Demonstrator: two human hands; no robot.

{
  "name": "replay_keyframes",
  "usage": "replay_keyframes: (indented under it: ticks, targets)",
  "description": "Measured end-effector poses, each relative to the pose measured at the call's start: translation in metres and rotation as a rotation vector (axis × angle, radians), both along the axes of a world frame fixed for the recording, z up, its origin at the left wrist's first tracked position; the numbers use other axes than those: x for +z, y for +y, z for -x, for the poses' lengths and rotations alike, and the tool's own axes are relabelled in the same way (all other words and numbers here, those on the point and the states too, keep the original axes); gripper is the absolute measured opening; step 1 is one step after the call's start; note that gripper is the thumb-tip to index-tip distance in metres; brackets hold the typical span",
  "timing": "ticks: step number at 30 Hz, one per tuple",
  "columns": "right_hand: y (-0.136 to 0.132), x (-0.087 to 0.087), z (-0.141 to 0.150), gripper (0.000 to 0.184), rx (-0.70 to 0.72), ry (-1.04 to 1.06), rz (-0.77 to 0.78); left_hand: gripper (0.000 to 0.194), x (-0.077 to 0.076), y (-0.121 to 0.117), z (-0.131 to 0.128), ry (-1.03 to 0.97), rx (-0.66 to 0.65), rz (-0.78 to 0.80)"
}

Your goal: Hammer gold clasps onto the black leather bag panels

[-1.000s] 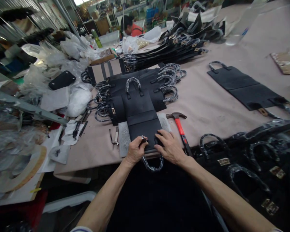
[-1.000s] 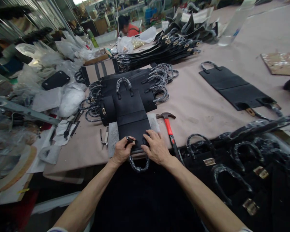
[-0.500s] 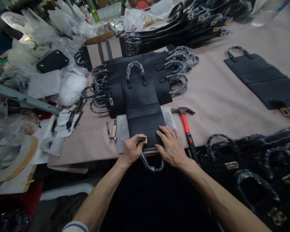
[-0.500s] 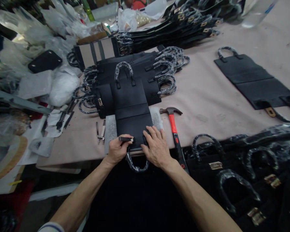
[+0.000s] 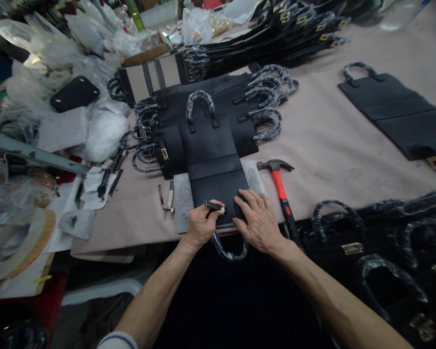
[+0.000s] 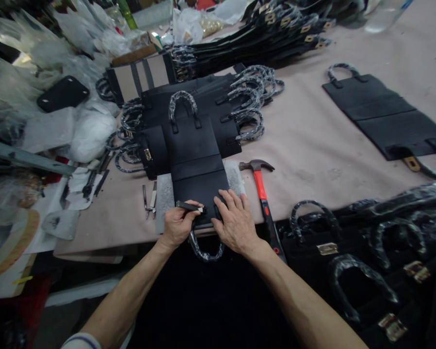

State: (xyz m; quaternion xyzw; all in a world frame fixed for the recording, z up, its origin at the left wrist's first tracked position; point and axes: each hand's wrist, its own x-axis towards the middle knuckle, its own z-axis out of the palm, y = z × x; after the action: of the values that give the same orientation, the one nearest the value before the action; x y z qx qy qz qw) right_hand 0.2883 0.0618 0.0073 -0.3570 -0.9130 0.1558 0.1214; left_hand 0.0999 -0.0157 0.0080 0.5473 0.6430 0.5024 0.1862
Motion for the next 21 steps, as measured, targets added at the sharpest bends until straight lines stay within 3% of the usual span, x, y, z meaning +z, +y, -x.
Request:
replay_keyframes:
  ticks: [21]
  targets:
    - [-0.0001,-0.0043,-0.0008,0.055,-0.009,0.045,-0.026,0.011,-0.0022,0.0008,-0.0054,0.108,0.035,-0.011]
